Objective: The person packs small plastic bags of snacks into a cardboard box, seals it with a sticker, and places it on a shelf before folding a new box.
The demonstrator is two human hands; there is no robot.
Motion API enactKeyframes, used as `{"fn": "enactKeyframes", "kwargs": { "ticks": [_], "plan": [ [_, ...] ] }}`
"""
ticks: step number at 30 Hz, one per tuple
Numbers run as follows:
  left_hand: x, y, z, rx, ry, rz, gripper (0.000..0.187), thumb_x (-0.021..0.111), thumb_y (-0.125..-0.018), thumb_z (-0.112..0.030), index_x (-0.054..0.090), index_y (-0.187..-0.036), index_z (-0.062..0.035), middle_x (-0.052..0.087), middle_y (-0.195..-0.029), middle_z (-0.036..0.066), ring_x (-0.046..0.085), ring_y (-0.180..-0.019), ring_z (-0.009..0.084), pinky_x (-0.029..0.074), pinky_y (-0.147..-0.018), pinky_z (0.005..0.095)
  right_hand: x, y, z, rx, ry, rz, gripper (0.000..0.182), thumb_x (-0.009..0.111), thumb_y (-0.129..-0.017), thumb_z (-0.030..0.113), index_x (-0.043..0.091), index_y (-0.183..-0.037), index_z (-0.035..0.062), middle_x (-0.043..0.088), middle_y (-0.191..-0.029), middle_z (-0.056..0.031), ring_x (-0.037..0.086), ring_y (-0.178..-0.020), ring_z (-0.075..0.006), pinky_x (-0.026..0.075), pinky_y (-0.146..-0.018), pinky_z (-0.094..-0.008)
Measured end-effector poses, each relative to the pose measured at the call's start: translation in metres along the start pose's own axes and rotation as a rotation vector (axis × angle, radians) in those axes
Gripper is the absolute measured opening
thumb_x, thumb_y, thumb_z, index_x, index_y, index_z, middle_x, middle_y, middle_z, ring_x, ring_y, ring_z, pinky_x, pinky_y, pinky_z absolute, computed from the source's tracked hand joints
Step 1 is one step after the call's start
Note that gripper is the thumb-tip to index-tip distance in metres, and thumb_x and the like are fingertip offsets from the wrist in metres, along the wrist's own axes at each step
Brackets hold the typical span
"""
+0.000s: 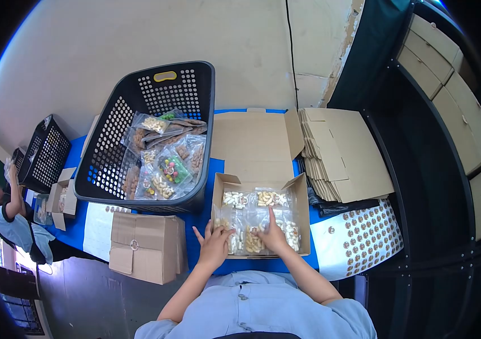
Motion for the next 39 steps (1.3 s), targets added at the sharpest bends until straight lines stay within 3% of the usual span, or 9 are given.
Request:
{"fn": "enactKeyframes", "kwargs": {
  "ticks": [3, 4, 7, 13, 17, 20, 24, 29, 39],
  "plan": [
    [0.000, 0.000, 0.000, -0.010, -0.015, 0.049, 0.039, 0.054, -0.086, -0.011, 0.062, -0.123, -0.0236, 0.055, -0.126, 0.005, 0.029, -0.136, 0.0370, -0.007, -0.106, 0.0708, 0.014, 0.004, -0.006, -0.053, -0.076, 0.036, 0.104, 0.074, -0.079, 0.014, 0.001, -0.152, 0.0098, 0.060, -0.085, -0.0182, 0.061, -0.075, -0.0313, 0.049, -0.072, -0.0392],
    [-0.001, 0.000, -0.002, -0.019, 0.006, 0.084, 0.043, 0.053, -0.086, -0.011, 0.058, -0.127, -0.0244, 0.053, -0.131, 0.006, 0.028, -0.136, 0.0374, -0.008, -0.106, 0.0701, 0.021, 0.004, -0.007, -0.342, 0.053, -0.141, 0.101, 0.072, -0.079, 0.012, 0.002, -0.152, 0.0095, 0.056, -0.108, -0.0259, 0.060, -0.097, -0.0353, 0.048, -0.087, -0.0395],
    [-0.002, -0.001, -0.007, -0.005, -0.005, 0.055, 0.048, 0.053, -0.086, -0.014, 0.053, -0.133, -0.0233, 0.044, -0.141, 0.009, 0.027, -0.137, 0.0376, -0.007, -0.105, 0.0709, 0.019, 0.015, -0.004, -0.142, 0.006, 0.027, 0.084, 0.065, -0.084, 0.010, 0.013, -0.150, 0.0070, 0.042, -0.129, -0.0321, 0.052, -0.115, -0.0421, 0.043, -0.099, -0.0415],
    [-0.009, -0.005, -0.014, 0.010, 0.034, -0.049, 0.053, 0.055, -0.086, -0.014, 0.047, -0.138, -0.0153, 0.026, -0.152, 0.019, 0.020, -0.142, 0.0399, 0.005, -0.111, 0.0626, 0.018, 0.032, -0.005, -0.194, 0.103, 0.059, 0.046, 0.049, -0.092, 0.007, 0.042, -0.137, 0.0020, 0.037, -0.133, -0.0322, 0.050, -0.114, -0.0459, 0.042, -0.100, -0.0411],
    [-0.007, -0.007, -0.014, -0.021, 0.521, -0.083, 0.053, 0.053, -0.087, -0.009, 0.043, -0.139, -0.0079, 0.024, -0.151, 0.026, 0.023, -0.140, 0.0433, 0.027, -0.112, 0.0447, 0.011, 0.036, -0.001, -0.223, 0.101, 0.072, 0.043, 0.047, -0.091, 0.004, 0.046, -0.134, 0.0010, 0.041, -0.131, -0.0291, 0.051, -0.115, -0.0440, 0.042, -0.099, -0.0407],
    [0.010, -0.007, -0.013, 0.097, 0.509, 0.094, 0.051, 0.051, -0.089, -0.010, 0.042, -0.139, -0.0075, 0.026, -0.150, 0.025, 0.028, -0.138, 0.0413, 0.031, -0.111, 0.0416, 0.009, 0.035, -0.003, -0.263, 0.102, 0.040, 0.042, 0.047, -0.089, 0.001, 0.049, -0.131, 0.0001, 0.049, -0.127, -0.0265, 0.051, -0.115, -0.0417, 0.042, -0.099, -0.0403],
    [0.024, -0.016, -0.008, 0.085, 0.505, 0.135, 0.049, 0.052, -0.089, -0.012, 0.044, -0.138, -0.0090, 0.027, -0.150, 0.024, 0.029, -0.138, 0.0421, 0.029, -0.111, 0.0458, -0.004, 0.033, 0.006, -0.272, 0.177, -0.042, 0.042, 0.049, -0.085, 0.000, 0.052, -0.127, -0.0010, 0.058, -0.118, -0.0250, 0.054, -0.111, -0.0398, 0.042, -0.098, -0.0399],
    [0.030, -0.029, -0.006, 0.131, 0.051, 0.177, 0.045, 0.054, -0.091, -0.026, 0.050, -0.136, -0.0177, 0.024, -0.153, 0.021, 0.019, -0.141, 0.0456, 0.011, -0.112, 0.0613, -0.006, 0.027, -0.003, -0.445, 0.481, -0.171, 0.038, 0.054, -0.085, 0.007, 0.056, -0.122, -0.0007, 0.062, -0.115, -0.0216, 0.058, -0.110, -0.0374, 0.041, -0.099, -0.0424],
    [0.049, -0.028, 0.005, 0.067, -0.016, 0.319, 0.053, 0.053, -0.092, -0.040, 0.041, -0.143, -0.0316, 0.010, -0.157, 0.019, 0.009, -0.143, 0.0467, 0.008, -0.113, 0.0611, -0.013, 0.029, -0.018, -0.325, 0.829, -0.133, 0.031, 0.059, -0.084, 0.017, 0.064, -0.111, 0.0050, 0.060, -0.125, -0.0159, 0.056, -0.116, -0.0318, 0.038, -0.102, -0.0491]
  ]
}}
Point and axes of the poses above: each hand's wrist, its own y-axis away from the middle knuckle, its own x-axis out of the palm, z = x × y, the point moved 2 cm from there along -y, towards the middle knuckle
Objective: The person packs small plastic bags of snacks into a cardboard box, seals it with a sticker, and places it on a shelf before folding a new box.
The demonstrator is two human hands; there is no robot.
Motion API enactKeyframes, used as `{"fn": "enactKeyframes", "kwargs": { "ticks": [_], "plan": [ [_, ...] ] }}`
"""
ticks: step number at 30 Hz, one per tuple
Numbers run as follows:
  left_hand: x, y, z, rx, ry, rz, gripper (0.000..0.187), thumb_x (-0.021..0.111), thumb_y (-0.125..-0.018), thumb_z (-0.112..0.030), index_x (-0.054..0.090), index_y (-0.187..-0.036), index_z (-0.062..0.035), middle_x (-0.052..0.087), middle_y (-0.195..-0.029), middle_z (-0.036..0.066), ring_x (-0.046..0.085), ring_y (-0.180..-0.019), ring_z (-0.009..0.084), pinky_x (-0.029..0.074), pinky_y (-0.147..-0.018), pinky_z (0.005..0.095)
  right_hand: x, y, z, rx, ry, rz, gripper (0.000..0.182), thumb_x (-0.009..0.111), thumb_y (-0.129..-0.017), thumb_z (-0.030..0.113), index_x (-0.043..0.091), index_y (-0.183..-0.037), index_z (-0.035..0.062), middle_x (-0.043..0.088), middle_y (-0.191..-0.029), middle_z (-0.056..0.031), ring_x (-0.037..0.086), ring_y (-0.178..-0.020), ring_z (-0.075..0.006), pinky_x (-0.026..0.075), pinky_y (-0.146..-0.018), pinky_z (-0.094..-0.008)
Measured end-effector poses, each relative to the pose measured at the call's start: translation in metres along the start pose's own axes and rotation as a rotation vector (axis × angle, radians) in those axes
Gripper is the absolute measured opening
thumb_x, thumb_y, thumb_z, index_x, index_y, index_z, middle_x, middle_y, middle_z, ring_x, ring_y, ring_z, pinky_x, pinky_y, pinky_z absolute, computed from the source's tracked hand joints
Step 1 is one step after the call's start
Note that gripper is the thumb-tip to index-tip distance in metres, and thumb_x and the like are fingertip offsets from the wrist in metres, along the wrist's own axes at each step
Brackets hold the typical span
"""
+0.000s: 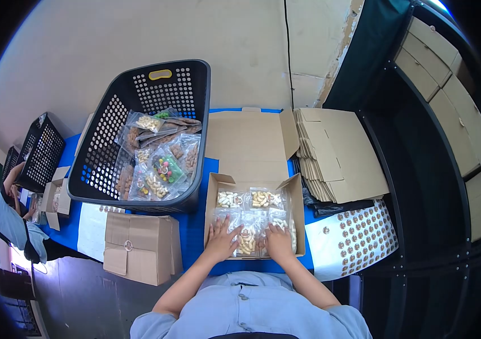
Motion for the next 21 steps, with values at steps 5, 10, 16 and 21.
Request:
{"fn": "enactKeyframes", "kwargs": {
  "ticks": [5, 10, 16, 21],
  "plan": [
    [-0.007, 0.001, 0.000, -0.012, 0.193, -0.013, 0.073, 0.062, -0.084, -0.026, 0.028, -0.149, -0.0267, 0.011, -0.154, 0.025, 0.012, -0.141, 0.0487, 0.016, -0.113, 0.0567, -0.004, -0.003, 0.012, 0.052, -0.137, -0.030, 0.041, 0.060, -0.083, 0.017, 0.058, -0.122, 0.0044, 0.055, -0.130, -0.0199, 0.051, -0.120, -0.0367, 0.037, -0.102, -0.0481],
    [-0.009, 0.006, 0.014, 0.027, 0.545, -0.228, 0.076, 0.057, -0.079, -0.005, 0.027, -0.148, -0.0187, 0.021, -0.148, 0.027, 0.021, -0.138, 0.0467, 0.023, -0.114, 0.0480, -0.009, -0.013, 0.037, -0.189, -0.330, -0.057, 0.049, 0.059, -0.085, 0.015, 0.050, -0.133, 0.0083, 0.044, -0.137, -0.0228, 0.039, -0.130, -0.0418, 0.034, -0.105, -0.0507],
    [-0.011, 0.011, 0.015, -0.035, 0.565, -0.303, 0.074, 0.055, -0.081, -0.005, 0.027, -0.148, -0.0192, 0.020, -0.148, 0.028, 0.021, -0.139, 0.0440, 0.023, -0.114, 0.0454, 0.009, -0.029, 0.060, -0.348, -0.284, 0.046, 0.045, 0.058, -0.089, 0.027, 0.054, -0.133, 0.0194, 0.042, -0.142, -0.0177, 0.034, -0.135, -0.0408, 0.026, -0.110, -0.0574],
    [-0.008, 0.011, 0.020, -0.071, 0.592, -0.286, 0.068, 0.056, -0.088, -0.012, 0.028, -0.149, -0.0205, 0.018, -0.151, 0.027, 0.019, -0.141, 0.0421, 0.022, -0.114, 0.0441, 0.002, -0.027, 0.052, -0.345, -0.175, 0.172, 0.037, 0.052, -0.093, 0.033, 0.059, -0.128, 0.0241, 0.042, -0.146, -0.0093, 0.035, -0.135, -0.0386, 0.022, -0.110, -0.0594]
  ]
}}
Point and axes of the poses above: each hand's wrist, its own y-axis away from the middle knuckle, its own x-axis out of the palm, z = x × y, the point moved 2 cm from there along -y, towards the middle knuckle
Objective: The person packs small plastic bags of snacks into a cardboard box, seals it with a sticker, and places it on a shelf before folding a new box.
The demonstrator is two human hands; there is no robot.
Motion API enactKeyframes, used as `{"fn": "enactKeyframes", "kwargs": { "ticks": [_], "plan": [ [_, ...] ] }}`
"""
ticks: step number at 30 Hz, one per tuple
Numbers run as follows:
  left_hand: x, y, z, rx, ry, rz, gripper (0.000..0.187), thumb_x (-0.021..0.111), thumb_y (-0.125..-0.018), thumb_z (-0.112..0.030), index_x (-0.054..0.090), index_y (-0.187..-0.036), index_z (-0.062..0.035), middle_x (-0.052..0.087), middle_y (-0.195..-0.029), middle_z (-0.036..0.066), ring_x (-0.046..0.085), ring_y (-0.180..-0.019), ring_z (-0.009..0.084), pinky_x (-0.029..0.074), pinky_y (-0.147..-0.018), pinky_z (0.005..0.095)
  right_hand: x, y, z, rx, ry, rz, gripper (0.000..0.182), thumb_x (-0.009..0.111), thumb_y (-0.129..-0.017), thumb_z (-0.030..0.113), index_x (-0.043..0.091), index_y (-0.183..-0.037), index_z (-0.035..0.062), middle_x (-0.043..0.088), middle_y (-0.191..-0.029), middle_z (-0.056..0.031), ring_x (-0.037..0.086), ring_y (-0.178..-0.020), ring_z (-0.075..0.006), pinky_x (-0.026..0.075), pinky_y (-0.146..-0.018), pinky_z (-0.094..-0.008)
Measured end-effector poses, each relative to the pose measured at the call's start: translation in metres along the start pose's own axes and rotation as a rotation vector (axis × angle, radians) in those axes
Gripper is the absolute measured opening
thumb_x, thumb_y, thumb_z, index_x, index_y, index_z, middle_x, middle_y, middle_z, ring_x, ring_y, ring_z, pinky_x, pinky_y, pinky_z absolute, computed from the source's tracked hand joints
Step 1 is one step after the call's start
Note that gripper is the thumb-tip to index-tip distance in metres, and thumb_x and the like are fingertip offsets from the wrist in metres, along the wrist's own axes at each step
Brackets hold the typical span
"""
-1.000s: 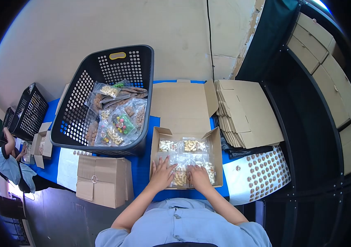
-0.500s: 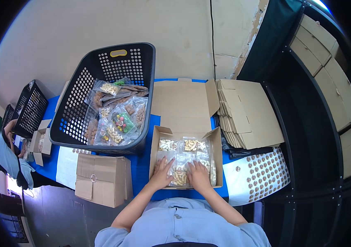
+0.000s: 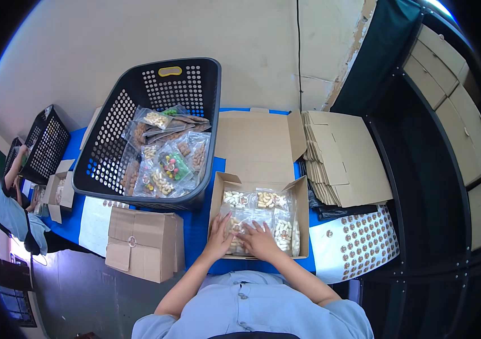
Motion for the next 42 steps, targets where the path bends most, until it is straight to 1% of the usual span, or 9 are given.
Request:
{"fn": "enactKeyframes", "kwargs": {
  "ticks": [7, 10, 12, 16, 19, 27, 31, 36, 42],
  "plan": [
    [0.000, -0.003, 0.001, 0.000, 0.053, -0.023, 0.062, 0.052, -0.092, -0.013, 0.029, -0.149, -0.0190, 0.021, -0.150, 0.026, 0.020, -0.141, 0.0412, 0.022, -0.114, 0.0418, -0.010, 0.019, -0.019, 0.106, -0.005, -0.046, 0.030, 0.053, -0.092, 0.031, 0.068, -0.117, 0.0227, 0.050, -0.138, -0.0133, 0.042, -0.130, -0.0379, 0.025, -0.109, -0.0583],
    [-0.001, -0.004, -0.003, -0.013, 0.051, -0.015, 0.063, 0.051, -0.092, -0.013, 0.028, -0.149, -0.0187, 0.021, -0.149, 0.026, 0.020, -0.141, 0.0413, 0.022, -0.114, 0.0414, -0.010, 0.022, -0.023, 0.101, -0.021, -0.139, 0.028, 0.057, -0.089, 0.025, 0.069, -0.112, 0.0139, 0.053, -0.131, -0.0197, 0.048, -0.123, -0.0392, 0.032, -0.107, -0.0535],
    [0.000, -0.004, -0.001, -0.016, 0.028, -0.002, 0.066, 0.051, -0.091, -0.013, 0.024, -0.150, -0.0197, 0.019, -0.150, 0.028, 0.020, -0.141, 0.0409, 0.022, -0.115, 0.0418, -0.016, 0.023, -0.030, 0.316, -0.173, -0.402, 0.032, 0.062, -0.085, 0.016, 0.063, -0.115, 0.0062, 0.056, -0.122, -0.0226, 0.053, -0.114, -0.0385, 0.040, -0.099, -0.0490],
    [0.007, -0.003, 0.007, -0.002, 0.047, 0.078, 0.069, 0.053, -0.090, -0.017, 0.022, -0.151, -0.0209, 0.013, -0.152, 0.028, 0.016, -0.142, 0.0434, 0.020, -0.115, 0.0449, -0.021, 0.028, -0.038, 0.516, -0.197, -0.360, 0.042, 0.065, -0.081, 0.013, 0.055, -0.120, 0.0013, 0.058, -0.114, -0.0239, 0.056, -0.104, -0.0392, 0.045, -0.090, -0.0474],
    [0.015, -0.002, 0.006, -0.014, -0.063, 0.134, 0.074, 0.056, -0.088, -0.023, 0.019, -0.152, -0.0234, 0.006, -0.154, 0.029, 0.010, -0.141, 0.0489, 0.018, -0.115, 0.0502, -0.008, 0.028, -0.037, 0.492, -0.363, -0.311, 0.055, 0.067, -0.081, 0.016, 0.047, -0.130, 0.0024, 0.059, -0.110, -0.0228, 0.055, -0.102, -0.0398, 0.043, -0.089, -0.0487],
    [0.027, -0.003, 0.001, -0.112, -0.489, 0.345, 0.078, 0.059, -0.086, -0.046, 0.020, -0.152, -0.0277, 0.000, -0.156, 0.025, 0.003, -0.140, 0.0537, 0.016, -0.114, 0.0559, -0.016, 0.033, -0.026, 0.526, 0.063, -0.303, 0.061, 0.067, -0.081, 0.027, 0.048, -0.133, 0.0004, 0.064, -0.107, -0.0179, 0.050, -0.112, -0.0361, 0.024, -0.105, -0.0522],
    [0.031, -0.007, -0.010, -0.022, -0.559, 0.272, 0.072, 0.055, -0.090, -0.046, 0.022, -0.151, -0.0277, 0.002, -0.155, 0.027, 0.004, -0.141, 0.0520, 0.014, -0.113, 0.0593, -0.016, 0.034, -0.026, 0.551, 0.145, -0.324, 0.056, 0.064, -0.083, 0.025, 0.050, -0.131, 0.0015, 0.065, -0.108, -0.0175, 0.049, -0.114, -0.0376, 0.021, -0.106, -0.0552],
    [0.039, -0.008, -0.028, 0.143, -0.500, 0.265, 0.065, 0.055, -0.090, -0.041, 0.031, -0.149, -0.0275, 0.006, -0.156, 0.023, 0.005, -0.142, 0.0495, 0.012, -0.111, 0.0635, -0.010, 0.031, -0.032, 0.468, -0.181, -0.291, 0.052, 0.061, -0.086, 0.022, 0.049, -0.133, 0.0055, 0.066, -0.108, -0.0181, 0.047, -0.118, -0.0390, 0.018, -0.108, -0.0579],
    [0.041, -0.005, -0.033, 0.136, -0.592, 0.343, 0.053, 0.056, -0.089, -0.040, 0.046, -0.140, -0.0274, 0.010, -0.157, 0.018, 0.007, -0.142, 0.0480, 0.010, -0.111, 0.0641, -0.011, 0.037, -0.034, 0.525, 0.058, -0.332, 0.048, 0.062, -0.084, 0.020, 0.054, -0.128, 0.0066, 0.066, -0.111, -0.0154, 0.047, -0.118, -0.0392, 0.014, -0.110, -0.0606]
  ]
}}
Point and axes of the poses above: each hand's wrist, its own y-axis away from the middle knuckle, its own x-axis out of the palm, z = x × y, the point moved 2 cm from there along -y, towards the middle knuckle
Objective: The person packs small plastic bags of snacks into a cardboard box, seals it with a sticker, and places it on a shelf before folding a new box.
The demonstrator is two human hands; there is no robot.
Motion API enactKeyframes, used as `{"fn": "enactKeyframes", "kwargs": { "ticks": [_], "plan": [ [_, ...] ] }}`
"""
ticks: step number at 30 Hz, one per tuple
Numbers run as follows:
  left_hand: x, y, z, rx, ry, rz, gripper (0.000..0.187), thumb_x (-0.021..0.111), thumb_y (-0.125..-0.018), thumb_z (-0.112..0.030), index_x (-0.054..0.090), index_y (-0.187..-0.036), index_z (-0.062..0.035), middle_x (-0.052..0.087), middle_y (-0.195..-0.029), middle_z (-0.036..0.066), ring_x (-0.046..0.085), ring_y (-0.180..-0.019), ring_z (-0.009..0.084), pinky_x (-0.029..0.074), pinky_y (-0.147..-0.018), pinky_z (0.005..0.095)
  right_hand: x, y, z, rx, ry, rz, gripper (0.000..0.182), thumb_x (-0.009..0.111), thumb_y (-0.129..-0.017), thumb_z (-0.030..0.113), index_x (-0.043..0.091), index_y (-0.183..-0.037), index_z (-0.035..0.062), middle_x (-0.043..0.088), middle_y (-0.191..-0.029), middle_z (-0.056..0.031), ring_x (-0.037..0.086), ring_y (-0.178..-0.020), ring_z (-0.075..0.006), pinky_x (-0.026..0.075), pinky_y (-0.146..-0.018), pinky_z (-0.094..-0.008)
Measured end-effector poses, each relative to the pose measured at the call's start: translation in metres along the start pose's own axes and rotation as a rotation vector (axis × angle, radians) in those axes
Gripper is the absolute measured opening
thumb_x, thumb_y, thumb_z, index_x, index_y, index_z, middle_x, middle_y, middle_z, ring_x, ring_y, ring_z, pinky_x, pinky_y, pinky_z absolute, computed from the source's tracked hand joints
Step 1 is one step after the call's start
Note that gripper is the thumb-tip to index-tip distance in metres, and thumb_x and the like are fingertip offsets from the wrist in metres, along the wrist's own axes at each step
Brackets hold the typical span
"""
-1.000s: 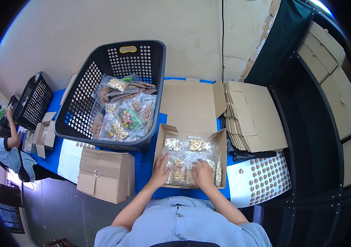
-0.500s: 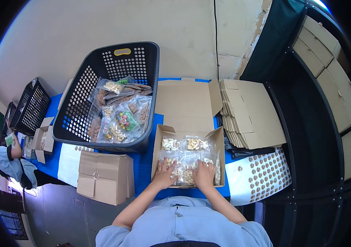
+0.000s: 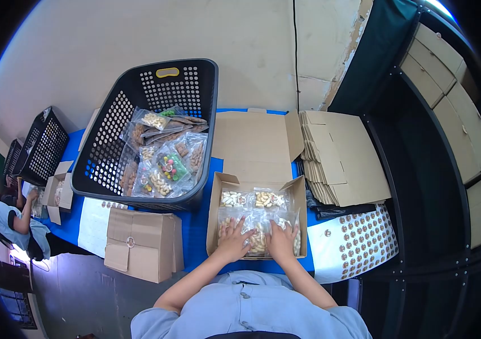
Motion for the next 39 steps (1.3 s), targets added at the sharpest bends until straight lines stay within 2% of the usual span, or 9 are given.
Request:
{"fn": "enactKeyframes", "kwargs": {
  "ticks": [7, 9, 12, 19, 25, 27, 31, 36, 39],
  "plan": [
    [0.002, -0.003, 0.000, 0.071, 0.035, -0.080, 0.047, 0.055, -0.090, -0.039, 0.051, -0.136, -0.0274, 0.012, -0.158, 0.015, 0.008, -0.143, 0.0447, 0.009, -0.111, 0.0633, -0.013, -0.001, -0.002, -0.039, 0.132, -0.051, 0.038, 0.065, -0.076, 0.014, 0.065, -0.113, 0.0075, 0.063, -0.107, -0.0130, 0.049, -0.116, -0.0359, 0.017, -0.109, -0.0604],
    [0.003, -0.004, -0.006, 0.172, -0.011, -0.067, 0.044, 0.055, -0.091, -0.038, 0.054, -0.133, -0.0271, 0.015, -0.157, 0.015, 0.008, -0.144, 0.0438, 0.006, -0.112, 0.0626, -0.012, -0.001, -0.008, -0.046, 0.083, -0.026, 0.033, 0.063, -0.075, 0.009, 0.064, -0.108, 0.0054, 0.059, -0.106, -0.0134, 0.049, -0.114, -0.0338, 0.018, -0.110, -0.0593],
    [0.001, -0.004, -0.011, 0.153, -0.063, -0.014, 0.041, 0.051, -0.094, -0.040, 0.052, -0.134, -0.0300, 0.016, -0.157, 0.016, 0.007, -0.144, 0.0435, 0.002, -0.112, 0.0631, -0.013, -0.002, -0.015, -0.026, 0.107, -0.066, 0.034, 0.062, -0.074, 0.004, 0.065, -0.108, 0.0067, 0.058, -0.105, -0.0124, 0.052, -0.108, -0.0301, 0.022, -0.109, -0.0567],
    [0.001, 0.001, -0.007, 0.119, -0.021, -0.013, 0.039, 0.053, -0.092, -0.039, 0.058, -0.129, -0.0280, 0.019, -0.156, 0.015, 0.010, -0.144, 0.0427, 0.001, -0.112, 0.0634, -0.027, -0.003, -0.028, 0.025, 0.042, -0.059, 0.035, 0.058, -0.075, 0.001, 0.066, -0.108, 0.0105, 0.059, -0.102, -0.0112, 0.054, -0.106, -0.0289, 0.025, -0.108, -0.0552],
    [-0.001, 0.004, -0.007, 0.103, -0.017, 0.005, 0.039, 0.052, -0.093, -0.041, 0.058, -0.130, -0.0288, 0.022, -0.155, 0.015, 0.011, -0.143, 0.0425, 0.000, -0.111, 0.0639, -0.019, 0.001, -0.021, -0.052, 0.021, -0.069, 0.034, 0.059, -0.076, 0.004, 0.066, -0.109, 0.0093, 0.060, -0.103, -0.0097, 0.054, -0.109, -0.0262, 0.025, -0.108, -0.0544],
    [0.000, 0.006, -0.008, 0.121, -0.004, -0.010, 0.040, 0.052, -0.093, -0.041, 0.057, -0.131, -0.0283, 0.022, -0.155, 0.015, 0.011, -0.144, 0.0419, 0.000, -0.111, 0.0642, -0.018, 0.001, -0.020, -0.062, -0.098, 0.023, 0.037, 0.059, -0.079, 0.006, 0.062, -0.116, 0.0075, 0.058, -0.108, -0.0126, 0.053, -0.112, -0.0282, 0.025, -0.107, -0.0553],
    [0.005, 0.007, -0.007, 0.127, 0.083, -0.068, 0.043, 0.051, -0.093, -0.041, 0.054, -0.134, -0.0278, 0.021, -0.155, 0.016, 0.011, -0.144, 0.0416, 0.000, -0.111, 0.0644, -0.020, 0.000, -0.014, -0.065, -0.130, -0.048, 0.042, 0.061, -0.082, 0.010, 0.055, -0.124, 0.0065, 0.056, -0.111, -0.0150, 0.053, -0.111, -0.0296, 0.025, -0.106, -0.0571],
    [0.002, 0.012, -0.007, 0.110, 0.051, 0.001, 0.046, 0.048, -0.095, -0.040, 0.046, -0.140, -0.0266, 0.019, -0.154, 0.021, 0.013, -0.143, 0.0448, 0.006, -0.111, 0.0649, -0.020, 0.002, -0.009, -0.113, -0.037, 0.048, 0.051, 0.062, -0.082, 0.014, 0.049, -0.131, 0.0058, 0.054, -0.115, -0.0174, 0.051, -0.116, -0.0311, 0.024, -0.108, -0.0594],
    [-0.005, 0.017, -0.007, 0.114, 0.168, -0.096, 0.049, 0.050, -0.095, -0.038, 0.043, -0.142, -0.0250, 0.018, -0.155, 0.021, 0.016, -0.142, 0.0458, 0.010, -0.111, 0.0640, -0.023, -0.001, -0.004, -0.065, -0.041, 0.105, 0.051, 0.062, -0.083, 0.016, 0.049, -0.131, 0.0060, 0.053, -0.119, -0.0177, 0.050, -0.119, -0.0314, 0.020, -0.109, -0.0620]
  ]
}}
Point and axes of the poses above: each hand's wrist, its own y-axis away from the middle knuckle, its own x-axis out of the palm, z = x × y, the point moved 2 cm from there along -y, towards the middle knuckle
